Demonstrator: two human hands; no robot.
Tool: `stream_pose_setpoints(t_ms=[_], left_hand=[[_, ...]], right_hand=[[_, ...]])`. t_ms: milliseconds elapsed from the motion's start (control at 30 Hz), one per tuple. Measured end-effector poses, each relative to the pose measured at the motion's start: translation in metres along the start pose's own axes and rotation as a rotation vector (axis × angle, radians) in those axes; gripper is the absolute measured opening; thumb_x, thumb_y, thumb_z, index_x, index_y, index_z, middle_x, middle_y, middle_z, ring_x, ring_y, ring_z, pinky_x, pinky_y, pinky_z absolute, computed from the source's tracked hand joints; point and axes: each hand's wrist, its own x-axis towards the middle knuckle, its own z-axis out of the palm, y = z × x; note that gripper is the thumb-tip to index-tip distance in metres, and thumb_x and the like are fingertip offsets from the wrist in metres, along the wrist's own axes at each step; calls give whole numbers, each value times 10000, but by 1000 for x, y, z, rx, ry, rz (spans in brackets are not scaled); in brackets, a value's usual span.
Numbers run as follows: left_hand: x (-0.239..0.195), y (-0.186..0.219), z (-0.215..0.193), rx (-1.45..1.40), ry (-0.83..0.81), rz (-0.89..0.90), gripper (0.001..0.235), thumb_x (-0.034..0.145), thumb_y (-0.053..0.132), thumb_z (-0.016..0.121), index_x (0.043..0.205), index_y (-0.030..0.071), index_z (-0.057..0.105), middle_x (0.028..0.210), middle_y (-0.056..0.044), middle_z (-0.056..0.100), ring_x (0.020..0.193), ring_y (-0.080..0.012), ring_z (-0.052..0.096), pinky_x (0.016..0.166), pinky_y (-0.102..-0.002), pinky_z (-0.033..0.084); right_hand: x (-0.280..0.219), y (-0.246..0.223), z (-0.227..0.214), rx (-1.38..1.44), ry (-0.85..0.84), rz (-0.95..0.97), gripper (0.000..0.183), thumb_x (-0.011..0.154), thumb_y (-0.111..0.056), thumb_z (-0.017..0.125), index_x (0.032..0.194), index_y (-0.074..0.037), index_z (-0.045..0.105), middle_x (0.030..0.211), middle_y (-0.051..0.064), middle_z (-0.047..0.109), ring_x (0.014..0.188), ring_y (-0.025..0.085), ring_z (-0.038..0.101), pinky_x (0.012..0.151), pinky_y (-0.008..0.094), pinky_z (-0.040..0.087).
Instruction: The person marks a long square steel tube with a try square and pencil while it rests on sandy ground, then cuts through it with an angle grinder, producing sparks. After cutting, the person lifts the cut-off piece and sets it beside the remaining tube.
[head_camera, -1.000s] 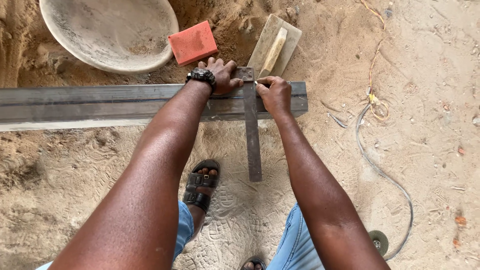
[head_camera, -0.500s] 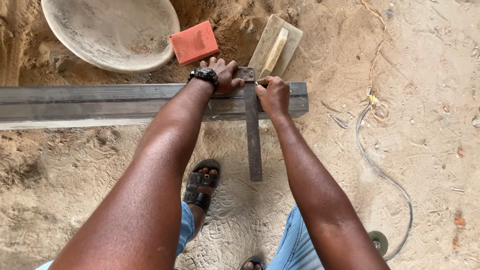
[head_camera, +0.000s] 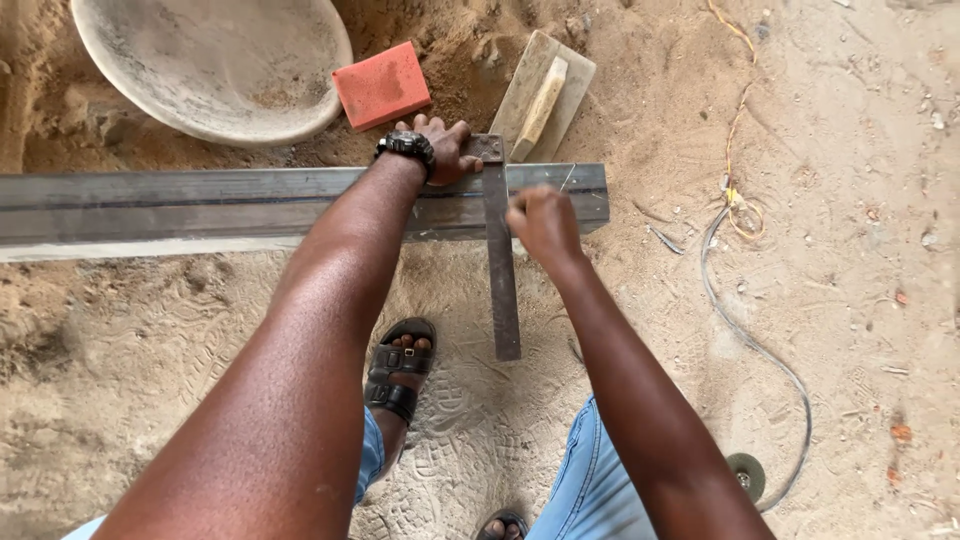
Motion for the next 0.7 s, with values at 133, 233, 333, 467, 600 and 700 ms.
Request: stream_pose_setpoints(t_ms=[133, 233, 333, 467, 600, 700], left_hand=[[-3, 2, -1, -2, 2, 6, 727, 953, 703, 496, 1521, 257, 406, 1551, -163, 424, 1465, -371, 337, 1165, -618, 287], [-7, 4, -4, -7, -3, 0, 721, 955, 696, 489, 1522, 259, 395, 1549, -159, 421, 1465, -360, 334, 1168, -619, 278], [-10, 4, -5, -10, -9, -13, 723, 954, 696, 490, 1525, 263, 393, 1547, -161, 425, 1465, -359, 339, 1173, -610, 279], [-4, 2, -2, 3, 9, -11, 730, 955, 702, 494, 1526, 257, 397, 1547, -165, 429, 1467, -363, 338, 1175, -605, 282], [-4, 3, 0, 7, 16, -11, 739, 951, 710, 489, 1528, 260, 385, 1554, -156, 416, 1471, -356, 330, 1172, -616, 279], [-8, 4, -6, 10, -17, -19, 742, 957, 707, 478, 1538, 259, 369, 1553, -158, 416, 1474, -353, 328, 1167, -625, 286]], right_hand=[[-21, -4, -36, 67, -336, 152, 150, 991, -116, 622, 1051, -132, 758, 895, 90, 780, 586, 128, 625, 451, 258, 516], [-1, -1, -36, 285, -421, 268, 153, 960, -143, 646, 955, -83, 787, 905, 76, 770, 625, 23, 667, 536, 187, 543], [29, -2, -18, 317, -104, 227, 154, 962, -128, 637, 1004, -103, 783, 940, 50, 775, 633, 57, 665, 493, 216, 571], [51, 8, 13, 371, 121, 164, 170, 886, -127, 743, 1050, -94, 768, 994, 60, 772, 717, 97, 721, 564, 246, 606], [47, 7, 12, 330, 173, 42, 158, 857, -117, 795, 1007, -69, 787, 991, 94, 770, 756, 124, 726, 626, 250, 624], [37, 8, 5, 274, 96, 1, 111, 897, -94, 746, 996, -70, 790, 964, 108, 767, 729, 121, 719, 573, 243, 616]])
